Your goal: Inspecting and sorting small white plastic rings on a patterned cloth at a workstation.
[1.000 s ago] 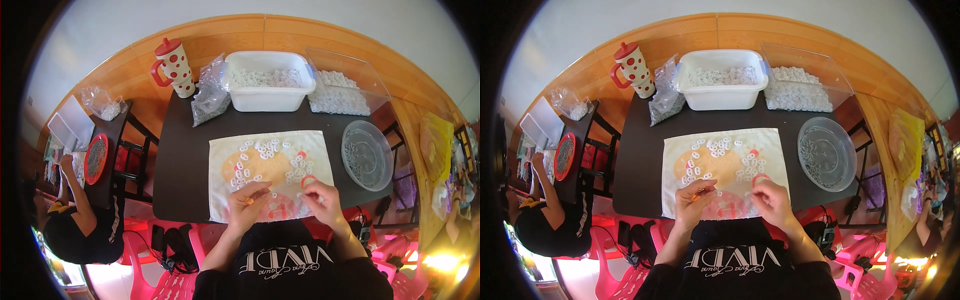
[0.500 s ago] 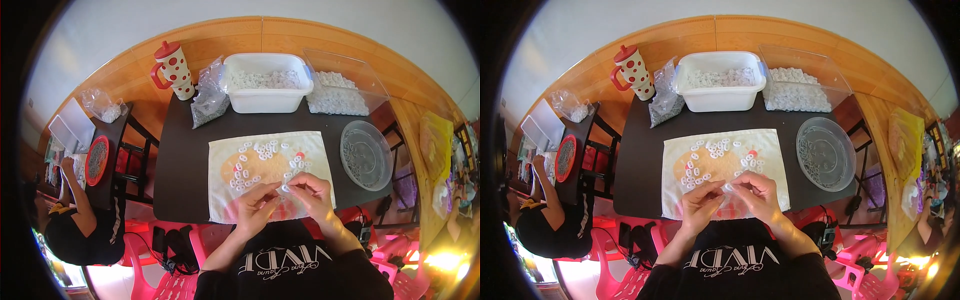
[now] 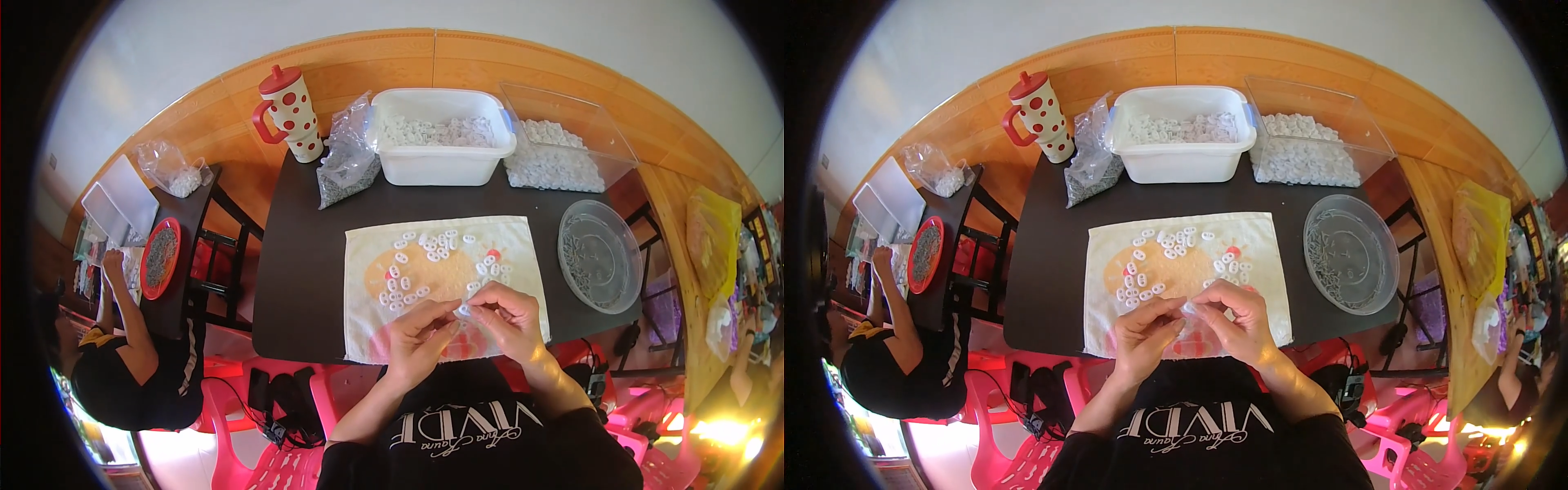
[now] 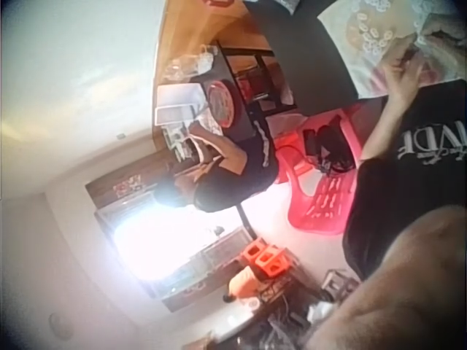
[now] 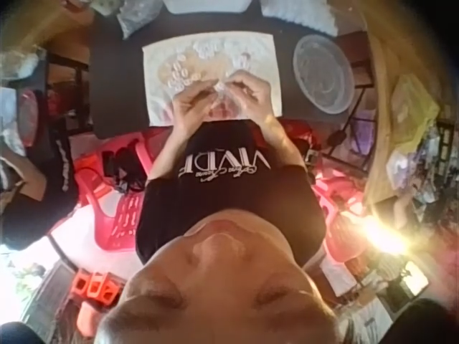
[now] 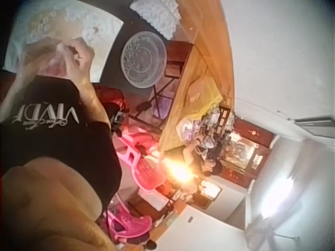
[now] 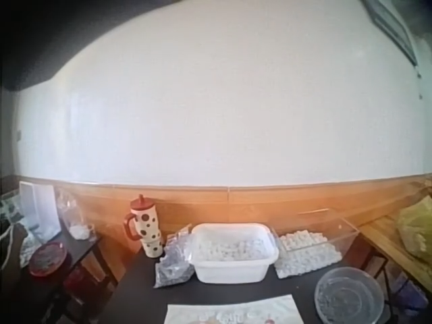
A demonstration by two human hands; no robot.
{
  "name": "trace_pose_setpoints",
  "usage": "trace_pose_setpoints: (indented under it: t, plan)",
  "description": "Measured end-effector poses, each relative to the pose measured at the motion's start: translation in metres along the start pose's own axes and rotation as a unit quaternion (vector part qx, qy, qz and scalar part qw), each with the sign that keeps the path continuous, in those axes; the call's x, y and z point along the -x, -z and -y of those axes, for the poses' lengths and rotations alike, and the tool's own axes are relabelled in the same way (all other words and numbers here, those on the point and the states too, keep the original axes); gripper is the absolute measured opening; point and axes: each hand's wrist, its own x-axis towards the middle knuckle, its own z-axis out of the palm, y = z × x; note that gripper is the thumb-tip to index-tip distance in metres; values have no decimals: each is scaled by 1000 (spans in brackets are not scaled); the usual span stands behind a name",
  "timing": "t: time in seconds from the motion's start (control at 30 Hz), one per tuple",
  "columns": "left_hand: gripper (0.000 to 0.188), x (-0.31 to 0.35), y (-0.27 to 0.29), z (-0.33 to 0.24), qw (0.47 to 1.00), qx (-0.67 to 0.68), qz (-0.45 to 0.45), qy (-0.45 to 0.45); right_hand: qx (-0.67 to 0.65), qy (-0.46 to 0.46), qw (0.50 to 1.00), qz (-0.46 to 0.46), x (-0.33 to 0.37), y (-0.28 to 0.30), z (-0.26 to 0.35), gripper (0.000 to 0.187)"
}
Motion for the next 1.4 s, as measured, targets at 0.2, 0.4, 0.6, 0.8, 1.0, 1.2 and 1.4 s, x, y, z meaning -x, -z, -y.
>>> trace_pose_setpoints:
  t: [0.2,0.4,0.6,0.8,1.0,1.2,1.4]
  plan:
    - [36,0,0,0,1000,3,-8,-5,35,13,999,22,-1,0,5,10]
    - [31,1,0,2,1000,3,-17,-9,36,4,997,72,-2,3,9,15]
    - [29,1,0,4,999,-7,-30,-27,34,41,992,114,-7,5,11,24]
    - [29,2,-3,4,999,35,-22,-27,66,72,990,100,-2,5,8,25]
    - [29,6,-1,11,995,82,-14,-53,63,101,991,68,6,-1,8,27]
    - [29,6,-4,13,992,98,-2,-77,76,155,984,44,12,-7,6,28]
    - [28,7,-5,15,989,98,10,-113,104,228,968,36,9,-9,9,30]
